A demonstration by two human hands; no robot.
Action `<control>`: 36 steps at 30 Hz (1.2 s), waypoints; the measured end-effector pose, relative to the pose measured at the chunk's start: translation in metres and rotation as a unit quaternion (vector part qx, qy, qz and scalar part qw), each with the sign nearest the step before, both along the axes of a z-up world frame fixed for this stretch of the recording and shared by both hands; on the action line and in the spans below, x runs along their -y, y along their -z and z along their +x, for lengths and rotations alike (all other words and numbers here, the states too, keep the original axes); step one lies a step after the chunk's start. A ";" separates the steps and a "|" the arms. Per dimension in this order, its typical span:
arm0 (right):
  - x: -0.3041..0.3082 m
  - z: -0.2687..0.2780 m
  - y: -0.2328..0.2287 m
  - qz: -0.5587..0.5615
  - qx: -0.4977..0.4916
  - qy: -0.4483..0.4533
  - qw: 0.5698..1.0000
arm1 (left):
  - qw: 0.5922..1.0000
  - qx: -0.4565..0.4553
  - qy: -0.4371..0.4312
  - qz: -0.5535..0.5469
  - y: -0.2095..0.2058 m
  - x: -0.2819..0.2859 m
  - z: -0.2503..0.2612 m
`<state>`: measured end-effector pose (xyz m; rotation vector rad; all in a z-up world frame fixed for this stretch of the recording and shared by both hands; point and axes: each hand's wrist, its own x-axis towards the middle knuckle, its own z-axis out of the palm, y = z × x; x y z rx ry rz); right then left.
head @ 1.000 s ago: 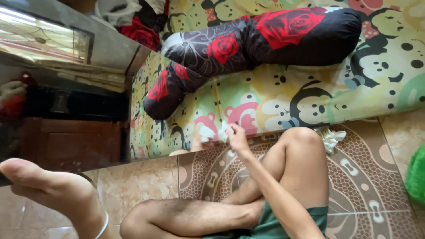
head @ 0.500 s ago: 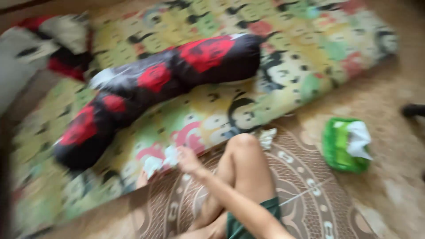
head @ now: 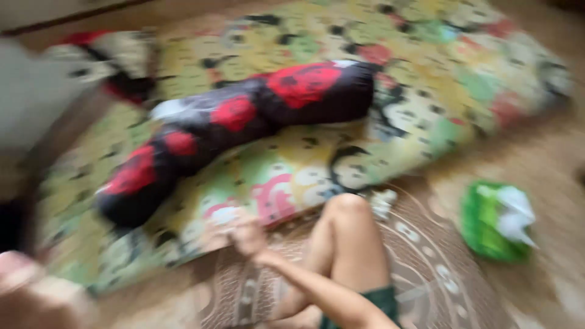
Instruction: Cleaning a dark rectangular board and then wiping a large mirror with a tissue.
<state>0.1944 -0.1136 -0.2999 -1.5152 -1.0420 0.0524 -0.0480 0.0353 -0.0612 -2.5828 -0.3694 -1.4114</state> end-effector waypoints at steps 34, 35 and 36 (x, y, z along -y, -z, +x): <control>-0.010 -0.012 -0.041 -0.137 -0.275 0.042 0.951 | 0.930 0.109 -0.108 -0.334 -0.105 0.073 0.062; -0.005 -0.020 -0.064 -0.137 -0.277 0.045 0.950 | 0.930 0.106 -0.105 -0.335 -0.106 0.073 0.064; -0.001 -0.029 -0.087 -0.023 -0.222 -0.016 0.975 | 0.934 0.111 -0.094 -0.327 -0.107 0.072 0.065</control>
